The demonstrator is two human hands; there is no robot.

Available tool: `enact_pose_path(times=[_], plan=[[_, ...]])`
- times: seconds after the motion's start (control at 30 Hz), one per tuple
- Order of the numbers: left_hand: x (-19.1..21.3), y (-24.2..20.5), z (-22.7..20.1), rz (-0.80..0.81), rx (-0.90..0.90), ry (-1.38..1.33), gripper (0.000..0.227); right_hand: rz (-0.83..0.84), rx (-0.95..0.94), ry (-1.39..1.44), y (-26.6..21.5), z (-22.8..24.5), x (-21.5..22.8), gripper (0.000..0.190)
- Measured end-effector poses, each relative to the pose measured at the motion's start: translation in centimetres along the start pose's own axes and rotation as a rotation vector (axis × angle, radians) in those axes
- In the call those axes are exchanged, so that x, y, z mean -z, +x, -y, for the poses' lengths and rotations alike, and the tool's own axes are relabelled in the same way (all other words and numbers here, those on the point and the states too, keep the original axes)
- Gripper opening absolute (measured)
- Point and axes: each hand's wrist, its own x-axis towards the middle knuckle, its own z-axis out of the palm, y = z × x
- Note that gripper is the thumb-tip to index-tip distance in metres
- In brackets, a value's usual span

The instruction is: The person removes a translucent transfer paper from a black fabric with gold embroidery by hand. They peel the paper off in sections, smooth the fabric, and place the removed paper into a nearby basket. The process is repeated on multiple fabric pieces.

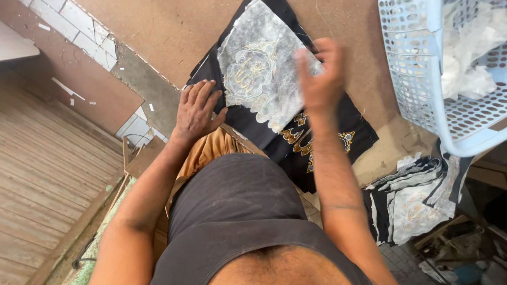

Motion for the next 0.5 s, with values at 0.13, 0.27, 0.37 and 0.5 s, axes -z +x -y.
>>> enact_pose_path(times=[0.13,0.27,0.37,0.5], plan=[[0.1,0.8,2.0,0.017,-0.119,0.087,0.045,0.274,0.183,-0.186,-2.7,6.4,-12.1,0.046],[-0.7,0.4,3.9,0.008,-0.188,0.116,0.040,0.361,0.230,-0.377,-3.4,5.8,-16.2,0.036],[-1.4,0.1,5.0,-0.043,-0.247,0.157,0.036,0.373,0.143,-0.401,-1.8,3.6,-16.6,0.031],[-1.7,0.4,5.9,-0.082,-0.276,0.120,0.034,0.038,-0.069,-0.577,3.9,0.8,-13.3,0.032]])
